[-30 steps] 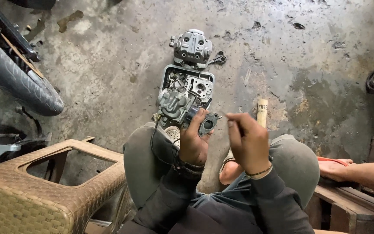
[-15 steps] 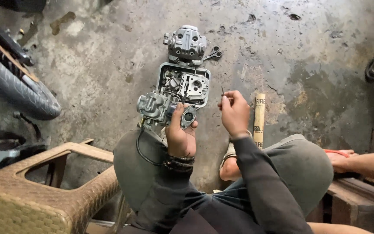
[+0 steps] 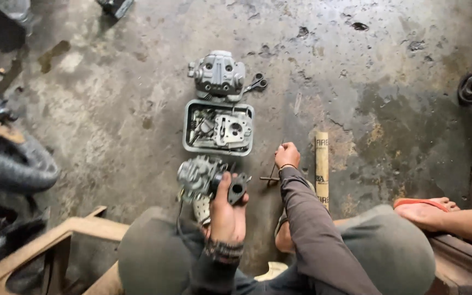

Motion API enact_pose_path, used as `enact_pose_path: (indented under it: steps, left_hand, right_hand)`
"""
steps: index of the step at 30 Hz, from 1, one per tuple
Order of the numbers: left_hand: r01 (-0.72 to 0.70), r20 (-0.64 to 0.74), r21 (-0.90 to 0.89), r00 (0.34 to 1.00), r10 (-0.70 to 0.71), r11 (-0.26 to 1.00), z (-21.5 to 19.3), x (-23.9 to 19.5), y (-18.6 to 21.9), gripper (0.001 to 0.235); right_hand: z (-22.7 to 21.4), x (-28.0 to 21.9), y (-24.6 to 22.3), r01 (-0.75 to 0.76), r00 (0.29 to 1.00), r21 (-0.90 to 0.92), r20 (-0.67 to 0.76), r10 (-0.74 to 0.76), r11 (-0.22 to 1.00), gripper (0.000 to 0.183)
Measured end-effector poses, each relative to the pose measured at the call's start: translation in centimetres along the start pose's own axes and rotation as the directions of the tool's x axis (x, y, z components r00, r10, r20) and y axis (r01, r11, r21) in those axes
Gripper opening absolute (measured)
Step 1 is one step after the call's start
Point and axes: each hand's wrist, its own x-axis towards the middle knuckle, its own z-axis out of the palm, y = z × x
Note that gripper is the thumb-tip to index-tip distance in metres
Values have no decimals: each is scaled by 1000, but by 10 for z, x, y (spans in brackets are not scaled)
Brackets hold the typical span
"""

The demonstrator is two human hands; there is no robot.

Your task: The person is scraping old gasket material or residue from the surface of a motorcycle engine component using a small metal hand tool.

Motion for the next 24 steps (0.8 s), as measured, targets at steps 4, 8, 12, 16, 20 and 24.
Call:
enact_pose_path:
  steps: [4, 8, 12, 16, 20, 24]
  left_hand:
    - [59, -119, 58, 992, -52, 997, 15, 1, 4, 20]
    - [67, -263, 62, 963, -48, 996, 24, 8, 3, 26]
    - [115, -361, 113, 930, -67, 987, 27, 16, -4, 27]
    - [122, -386, 105, 920, -72, 987, 18, 28, -16, 25]
    - [102, -419, 100, 907, -51, 990, 12, 37, -21, 21]
    - [168, -427, 93, 897, -113, 981, 17, 29, -16, 22]
  right_hand:
    - [1, 61, -10, 50, 998, -227, 58, -38, 973, 29]
    - [-11, 101, -38, 97, 995, -285, -9, -104, 954, 25]
    - [-31, 135, -73, 16, 974, -201, -218, -60, 980, 25]
    - [-30, 179, -75, -68, 963, -215, -271, 8, 974, 41]
    - [-24, 191, -82, -110, 967, -208, -246, 57, 972, 35]
    - [-30, 186, -86, -92, 978, -159, -200, 59, 983, 22]
